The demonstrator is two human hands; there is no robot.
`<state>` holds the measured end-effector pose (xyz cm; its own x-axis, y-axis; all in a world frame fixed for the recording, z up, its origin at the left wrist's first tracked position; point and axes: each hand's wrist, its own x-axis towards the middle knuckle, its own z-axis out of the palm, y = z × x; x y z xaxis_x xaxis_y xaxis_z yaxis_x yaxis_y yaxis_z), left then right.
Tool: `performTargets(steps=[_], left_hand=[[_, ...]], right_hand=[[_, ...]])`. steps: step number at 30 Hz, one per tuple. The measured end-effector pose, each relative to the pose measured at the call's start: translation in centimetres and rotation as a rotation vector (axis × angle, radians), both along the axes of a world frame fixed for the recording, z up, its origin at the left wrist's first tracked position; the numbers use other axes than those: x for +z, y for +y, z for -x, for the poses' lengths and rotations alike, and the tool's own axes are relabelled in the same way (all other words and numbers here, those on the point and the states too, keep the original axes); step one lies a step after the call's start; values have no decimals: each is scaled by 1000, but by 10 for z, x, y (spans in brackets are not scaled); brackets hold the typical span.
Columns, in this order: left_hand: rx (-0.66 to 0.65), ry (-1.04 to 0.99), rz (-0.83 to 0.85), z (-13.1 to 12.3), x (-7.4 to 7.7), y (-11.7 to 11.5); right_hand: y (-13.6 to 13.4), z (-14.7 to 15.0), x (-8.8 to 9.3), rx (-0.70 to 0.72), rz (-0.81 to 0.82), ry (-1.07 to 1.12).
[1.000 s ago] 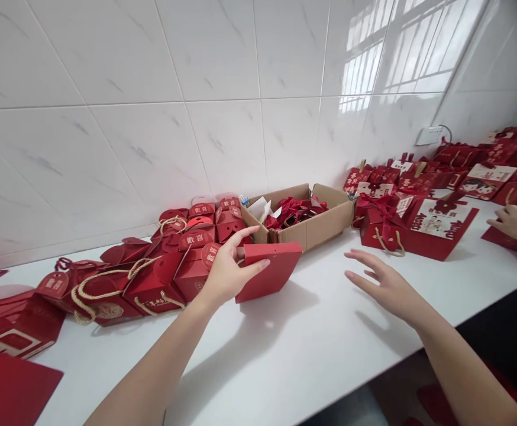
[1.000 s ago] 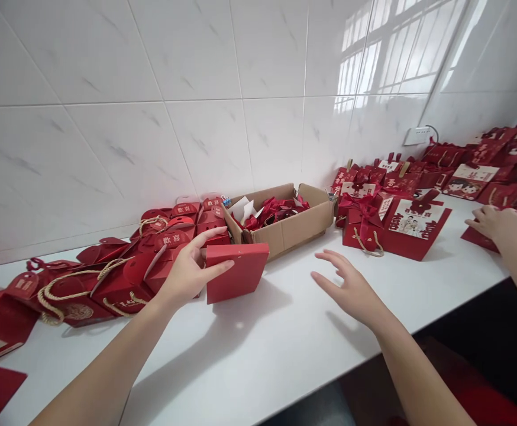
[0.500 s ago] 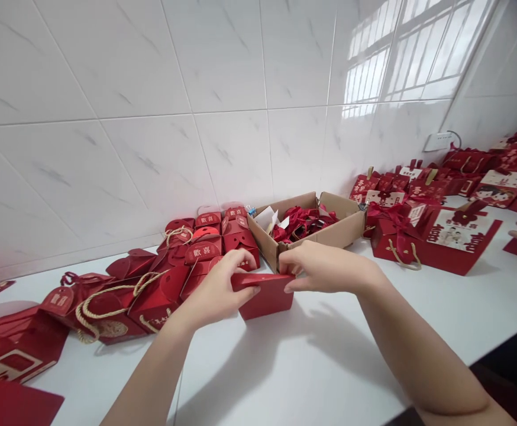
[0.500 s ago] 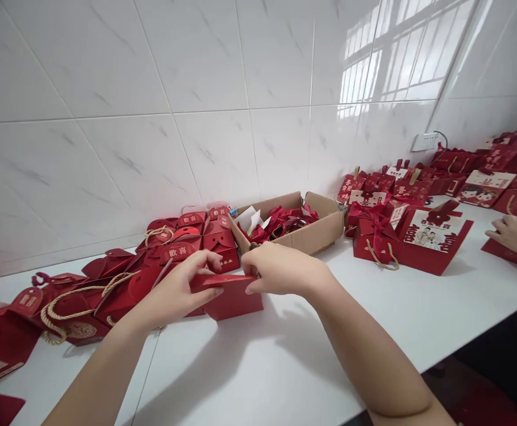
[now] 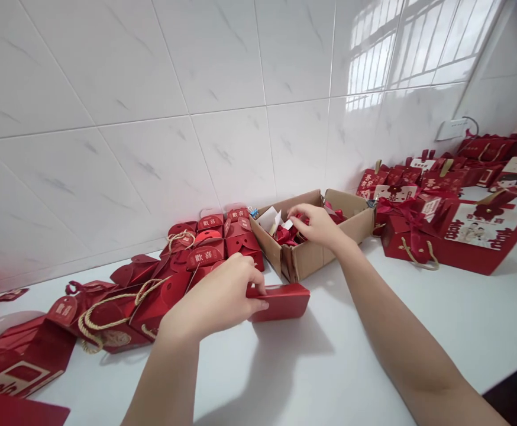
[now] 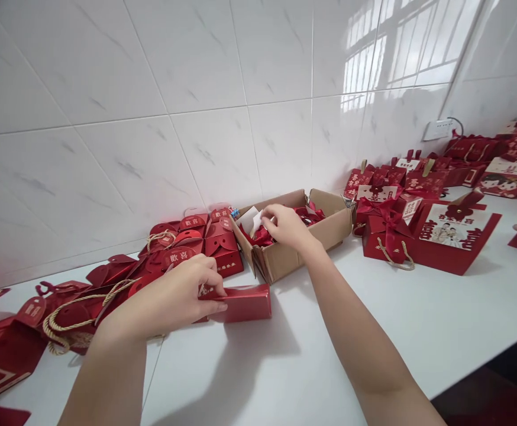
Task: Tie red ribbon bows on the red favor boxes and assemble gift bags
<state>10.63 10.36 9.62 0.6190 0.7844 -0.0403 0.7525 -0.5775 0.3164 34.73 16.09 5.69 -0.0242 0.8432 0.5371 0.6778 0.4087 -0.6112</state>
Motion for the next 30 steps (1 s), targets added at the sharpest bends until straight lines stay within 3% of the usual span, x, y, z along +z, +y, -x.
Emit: performTargets(steps=[4,12,15,20,25,26,30], left_hand=[[77,33,85,1,10,-10],[74,155,104,5,5,-36],[41,144,79,6,2,-40],[12,167,93,6,-2,-39],[19,149,87,0,-1,-33],[17,142,79,-2,0,-31],[3,113,71,-7,2,-28]], right_hand=[[25,2,-14,-132,-56,8],[26,-9,-30,25,249,-211],[30,-12,-34,24,273,-242],[29,-3,-26,-101,55,-206],[17,2,-9,-338,-450,102],[15,0,-7,-336,-466,188],[14,-15,-4,-286,-278,415]])
